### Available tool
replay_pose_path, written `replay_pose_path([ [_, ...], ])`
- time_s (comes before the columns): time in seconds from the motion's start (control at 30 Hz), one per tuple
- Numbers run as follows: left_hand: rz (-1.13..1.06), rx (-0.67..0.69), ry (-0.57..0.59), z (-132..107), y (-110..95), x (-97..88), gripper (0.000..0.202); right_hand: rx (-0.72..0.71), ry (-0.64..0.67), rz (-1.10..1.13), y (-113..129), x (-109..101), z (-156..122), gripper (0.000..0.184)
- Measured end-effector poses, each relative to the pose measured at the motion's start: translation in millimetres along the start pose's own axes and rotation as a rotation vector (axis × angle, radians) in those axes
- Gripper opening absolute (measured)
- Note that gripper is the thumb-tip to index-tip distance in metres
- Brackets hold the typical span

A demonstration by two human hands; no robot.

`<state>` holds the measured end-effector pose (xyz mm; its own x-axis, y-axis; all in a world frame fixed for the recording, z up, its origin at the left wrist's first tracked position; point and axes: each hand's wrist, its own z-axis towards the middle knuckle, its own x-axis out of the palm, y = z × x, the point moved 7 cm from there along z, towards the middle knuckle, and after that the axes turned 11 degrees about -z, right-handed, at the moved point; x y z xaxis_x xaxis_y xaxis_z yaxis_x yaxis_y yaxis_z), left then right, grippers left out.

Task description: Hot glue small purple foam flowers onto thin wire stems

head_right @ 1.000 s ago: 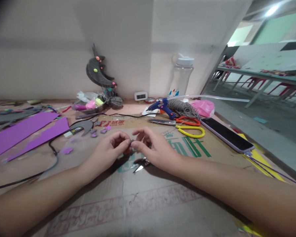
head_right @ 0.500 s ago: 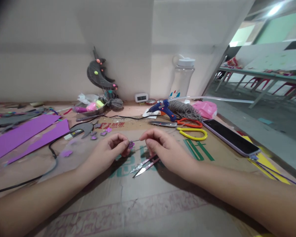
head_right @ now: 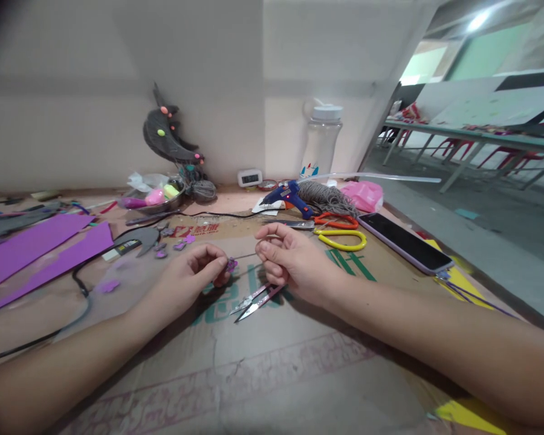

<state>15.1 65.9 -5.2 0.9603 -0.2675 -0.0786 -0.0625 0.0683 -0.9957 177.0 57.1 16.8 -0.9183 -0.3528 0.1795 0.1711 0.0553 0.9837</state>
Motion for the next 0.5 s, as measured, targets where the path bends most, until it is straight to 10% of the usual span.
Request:
replay_pose_path([
  [0.33, 0.011, 0.006, 0.017, 0.0, -2.2, 1.0, 0.023, -0.024, 0.07, -0.327, 1.0, 10.5, -10.7, 0.022],
  [0.5, 0.08, 0.031, 0.027, -2.4, -5.8, 0.2, 0.023, -0.44, 0.139, -0.935, 26.9, 32.2, -29.7, 0.017],
])
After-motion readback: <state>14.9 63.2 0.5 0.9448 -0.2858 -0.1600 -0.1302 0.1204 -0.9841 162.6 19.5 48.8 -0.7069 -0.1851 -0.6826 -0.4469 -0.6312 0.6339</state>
